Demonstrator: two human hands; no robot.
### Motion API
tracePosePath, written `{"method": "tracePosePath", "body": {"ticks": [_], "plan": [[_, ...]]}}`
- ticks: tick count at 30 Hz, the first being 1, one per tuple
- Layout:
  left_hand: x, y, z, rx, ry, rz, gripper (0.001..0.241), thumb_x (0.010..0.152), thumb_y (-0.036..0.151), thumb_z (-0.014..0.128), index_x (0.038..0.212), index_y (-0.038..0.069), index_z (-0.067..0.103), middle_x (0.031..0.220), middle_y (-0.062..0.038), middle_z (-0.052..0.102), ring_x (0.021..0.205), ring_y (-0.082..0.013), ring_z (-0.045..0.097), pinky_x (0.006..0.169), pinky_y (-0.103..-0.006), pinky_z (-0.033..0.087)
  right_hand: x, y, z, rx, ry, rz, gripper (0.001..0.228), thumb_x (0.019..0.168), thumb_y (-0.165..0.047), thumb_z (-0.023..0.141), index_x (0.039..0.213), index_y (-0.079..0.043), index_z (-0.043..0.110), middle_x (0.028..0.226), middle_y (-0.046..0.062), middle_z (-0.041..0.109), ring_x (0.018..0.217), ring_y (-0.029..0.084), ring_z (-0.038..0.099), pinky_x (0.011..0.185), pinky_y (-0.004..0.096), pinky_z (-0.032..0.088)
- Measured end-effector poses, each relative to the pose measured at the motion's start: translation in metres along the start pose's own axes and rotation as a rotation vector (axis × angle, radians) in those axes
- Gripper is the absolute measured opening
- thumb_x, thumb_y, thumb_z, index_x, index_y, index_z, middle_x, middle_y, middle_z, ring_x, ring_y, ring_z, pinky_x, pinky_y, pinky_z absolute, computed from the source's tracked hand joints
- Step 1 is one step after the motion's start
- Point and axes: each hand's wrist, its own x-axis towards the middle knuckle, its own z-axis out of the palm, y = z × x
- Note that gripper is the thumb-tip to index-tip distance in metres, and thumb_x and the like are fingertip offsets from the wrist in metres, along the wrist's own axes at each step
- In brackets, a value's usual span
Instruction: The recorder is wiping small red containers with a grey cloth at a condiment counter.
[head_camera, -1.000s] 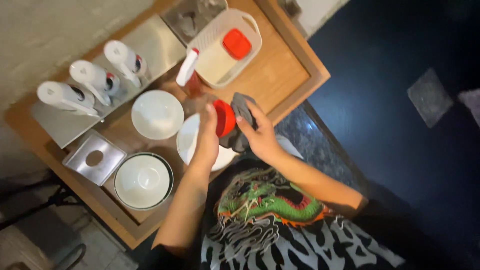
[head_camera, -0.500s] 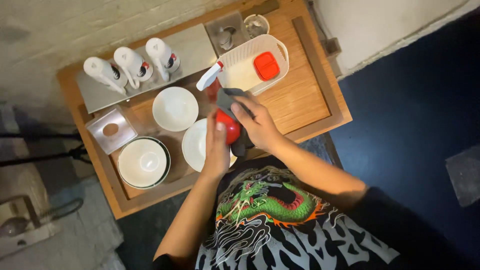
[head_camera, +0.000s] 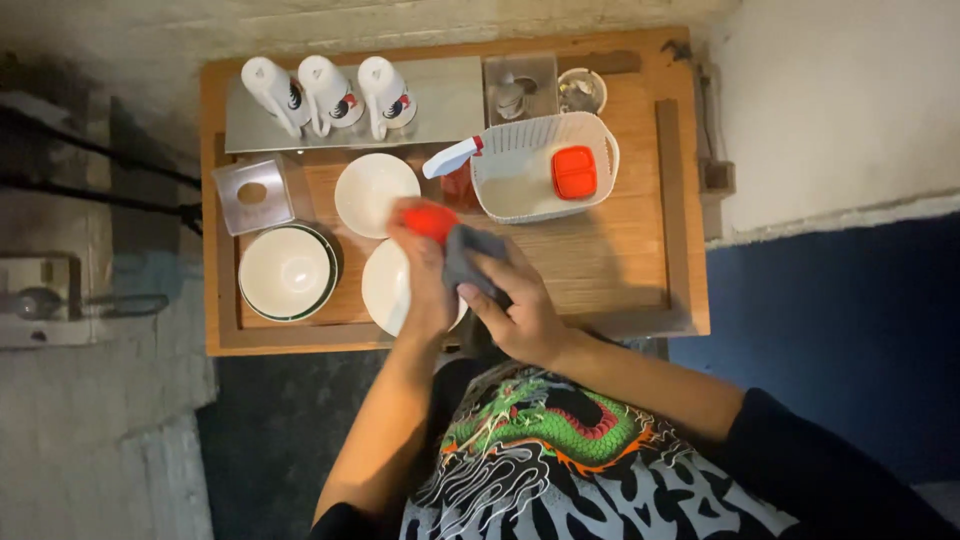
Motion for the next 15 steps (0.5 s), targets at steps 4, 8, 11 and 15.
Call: {"method": "tracePosePath", "body": {"ticks": [4,8,11,15], "plan": [[-0.032,-0.005,0.029,-0.175,-0.006,-0.175,0.074,0.103,0.07,0.033,0.153,0.016,0.026,0.148,-0.012,0.041,0.138,-0.0247,0.044,0.12,-0.0403,0.037,0.021,0.012,-0.022,-0.262,-0.044,-0.114,0.036,0.099,-0.025,0.069,0.131,-0.009,0.071,0.134,0.027,0.059,0.118,0.04,0.063,0.106,0.044,0.052],[-0.051,-0.017,0.04,-0.45,0.254,-0.318,0.071,0.101,0.068,0.031,0.15,0.016,0.031,0.145,-0.013,0.045,0.133,-0.026,0.047,0.118,-0.0432,0.037,0.016,0.005,-0.027,-0.307,-0.096,0.03,0.034,0.093,-0.029,0.073,0.123,-0.012,0.074,0.125,0.026,0.06,0.107,0.041,0.067,0.091,0.046,0.056],[-0.049,0.003,0.045,-0.611,0.385,-0.373,0.069,0.101,0.068,0.031,0.147,0.017,0.038,0.133,-0.016,0.054,0.121,-0.0295,0.054,0.109,-0.0456,0.042,-0.002,0.006,-0.033,-0.251,-0.215,-0.144,0.033,0.091,-0.025,0.076,0.123,-0.015,0.075,0.127,0.026,0.057,0.11,0.04,0.066,0.093,0.045,0.056],[-0.035,0.029,0.056,-0.715,0.445,-0.359,0.071,0.101,0.067,0.033,0.144,0.012,0.046,0.125,-0.02,0.062,0.115,-0.0316,0.061,0.104,-0.0455,0.049,-0.018,0.051,-0.038,-0.115,-0.151,-0.198,0.029,0.092,-0.023,0.077,0.12,-0.018,0.07,0.139,0.023,0.055,0.123,0.041,0.064,0.105,0.044,0.054]]}}
